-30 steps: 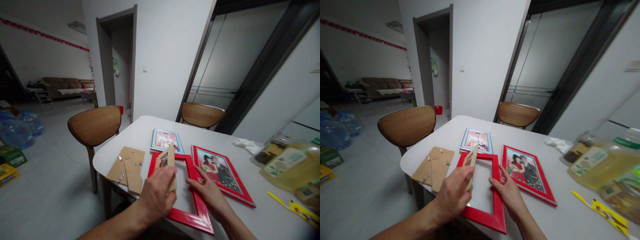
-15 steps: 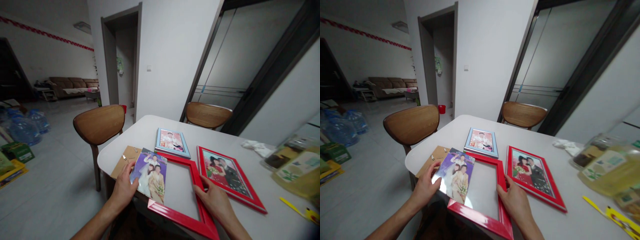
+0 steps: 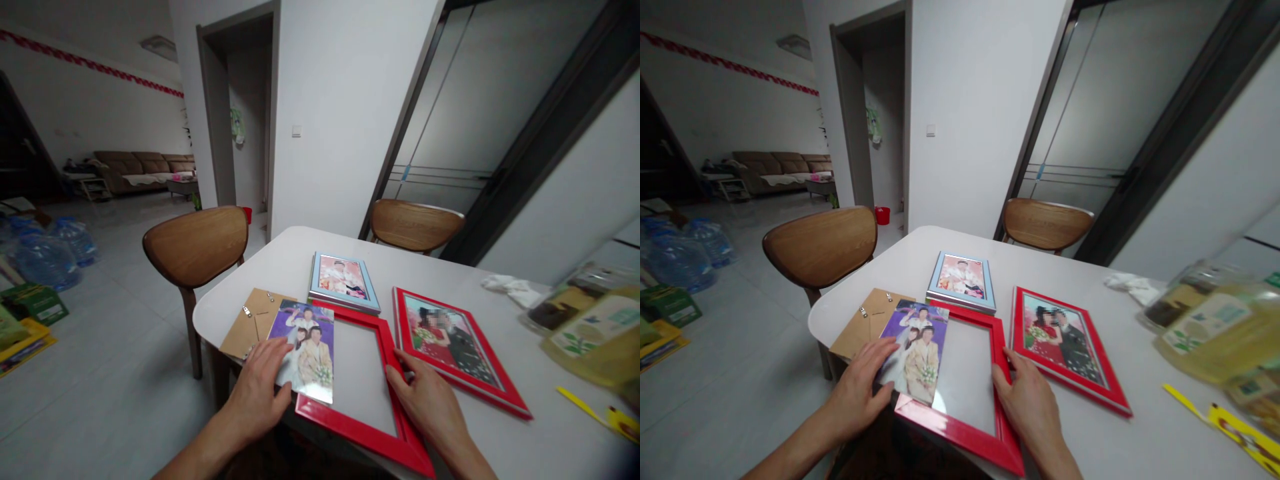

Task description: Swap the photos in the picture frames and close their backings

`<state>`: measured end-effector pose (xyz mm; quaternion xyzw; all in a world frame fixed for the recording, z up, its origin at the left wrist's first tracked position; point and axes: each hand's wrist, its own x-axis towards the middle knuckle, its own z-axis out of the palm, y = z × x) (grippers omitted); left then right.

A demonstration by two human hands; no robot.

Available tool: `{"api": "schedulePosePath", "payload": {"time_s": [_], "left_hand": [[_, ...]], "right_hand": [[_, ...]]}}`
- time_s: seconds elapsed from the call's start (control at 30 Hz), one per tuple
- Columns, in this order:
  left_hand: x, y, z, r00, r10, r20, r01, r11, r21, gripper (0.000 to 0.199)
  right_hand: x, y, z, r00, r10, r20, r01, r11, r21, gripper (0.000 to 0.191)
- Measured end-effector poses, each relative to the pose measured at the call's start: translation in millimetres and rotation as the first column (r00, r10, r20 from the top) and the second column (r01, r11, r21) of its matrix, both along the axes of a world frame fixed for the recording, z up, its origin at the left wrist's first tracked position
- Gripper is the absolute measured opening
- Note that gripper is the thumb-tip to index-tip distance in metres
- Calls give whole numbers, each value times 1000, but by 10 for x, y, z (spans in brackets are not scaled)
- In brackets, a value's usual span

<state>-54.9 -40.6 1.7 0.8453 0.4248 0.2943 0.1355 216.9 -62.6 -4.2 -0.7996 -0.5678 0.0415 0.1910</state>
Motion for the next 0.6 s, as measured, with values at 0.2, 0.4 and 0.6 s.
{"api": "schedulePosePath", "payload": {"time_s": [0.2, 0.4, 0.6], "left_hand": [[20, -59, -21, 967, -166, -192, 160, 986, -47, 56], [33, -52, 3, 950, -200, -238, 208, 978, 9, 52], [65, -4, -79, 946, -174, -273, 212, 971, 115, 45]], "right_hand": [[-3, -13, -68, 1000, 0, 3, 0, 998, 61, 45], [-46, -46, -44, 999, 10, 44, -12, 999, 38, 44], [-30, -16, -79, 992, 87, 91, -97, 988, 120, 42]]}}
